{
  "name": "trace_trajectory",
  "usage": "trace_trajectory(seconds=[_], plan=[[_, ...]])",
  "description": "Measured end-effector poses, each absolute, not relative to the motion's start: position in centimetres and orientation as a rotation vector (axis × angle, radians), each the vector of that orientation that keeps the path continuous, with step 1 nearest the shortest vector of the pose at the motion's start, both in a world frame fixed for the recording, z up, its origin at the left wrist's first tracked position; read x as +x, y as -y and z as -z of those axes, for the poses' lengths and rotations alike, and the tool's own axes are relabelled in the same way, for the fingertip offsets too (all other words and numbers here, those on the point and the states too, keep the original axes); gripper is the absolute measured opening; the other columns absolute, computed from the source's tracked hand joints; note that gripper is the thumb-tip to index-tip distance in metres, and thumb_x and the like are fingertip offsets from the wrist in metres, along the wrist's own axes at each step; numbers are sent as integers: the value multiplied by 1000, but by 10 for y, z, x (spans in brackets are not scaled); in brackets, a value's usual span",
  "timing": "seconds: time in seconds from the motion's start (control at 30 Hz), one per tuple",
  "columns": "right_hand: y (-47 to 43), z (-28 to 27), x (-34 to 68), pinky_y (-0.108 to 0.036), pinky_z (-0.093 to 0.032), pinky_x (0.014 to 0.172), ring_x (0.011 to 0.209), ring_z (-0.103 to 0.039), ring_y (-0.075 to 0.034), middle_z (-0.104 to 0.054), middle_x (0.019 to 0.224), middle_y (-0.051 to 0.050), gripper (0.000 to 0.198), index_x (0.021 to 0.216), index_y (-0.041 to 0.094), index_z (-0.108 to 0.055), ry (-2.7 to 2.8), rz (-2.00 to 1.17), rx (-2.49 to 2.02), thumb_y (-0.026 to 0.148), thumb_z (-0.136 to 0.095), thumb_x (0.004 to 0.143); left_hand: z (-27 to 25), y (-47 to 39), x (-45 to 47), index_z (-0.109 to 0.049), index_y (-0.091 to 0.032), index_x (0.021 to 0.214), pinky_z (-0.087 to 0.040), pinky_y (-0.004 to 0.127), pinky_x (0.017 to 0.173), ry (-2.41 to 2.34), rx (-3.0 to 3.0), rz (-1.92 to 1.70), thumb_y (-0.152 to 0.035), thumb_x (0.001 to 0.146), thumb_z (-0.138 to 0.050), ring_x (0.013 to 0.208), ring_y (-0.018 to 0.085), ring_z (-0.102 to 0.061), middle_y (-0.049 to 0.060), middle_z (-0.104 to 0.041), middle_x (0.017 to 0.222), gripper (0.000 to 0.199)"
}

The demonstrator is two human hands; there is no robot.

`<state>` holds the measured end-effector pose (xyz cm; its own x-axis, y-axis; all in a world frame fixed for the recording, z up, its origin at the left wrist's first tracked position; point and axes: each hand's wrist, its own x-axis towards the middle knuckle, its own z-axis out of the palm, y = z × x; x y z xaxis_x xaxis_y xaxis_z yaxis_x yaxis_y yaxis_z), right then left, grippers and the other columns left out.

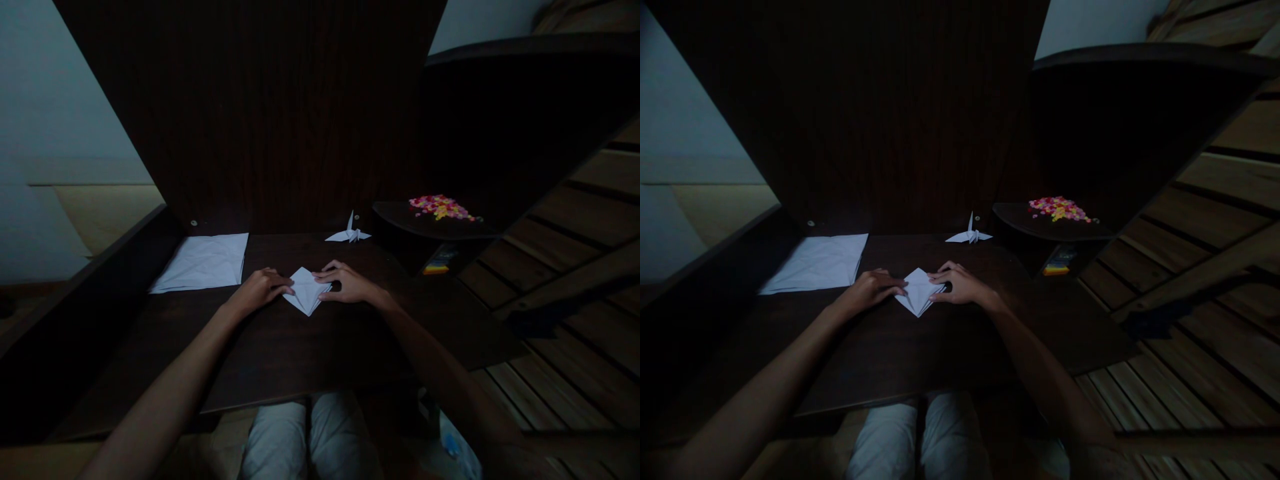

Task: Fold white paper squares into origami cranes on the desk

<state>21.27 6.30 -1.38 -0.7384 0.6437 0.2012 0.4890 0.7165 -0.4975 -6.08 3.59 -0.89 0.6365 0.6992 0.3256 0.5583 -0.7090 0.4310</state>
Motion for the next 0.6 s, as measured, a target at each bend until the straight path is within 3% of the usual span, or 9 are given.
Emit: trace_trajectory(seconds=[0.6], plan=[[-63,17,211,-45,-40,96,111,-50,-24,-62,125,-4,32,115,26,-65,2598,-484,-889,31,-61,84,2,-28,-59,-66,-16,111,-48,35,81,-1097,2676,-640,-32,80,-56,88,22,-59,9,-69,94,36]])
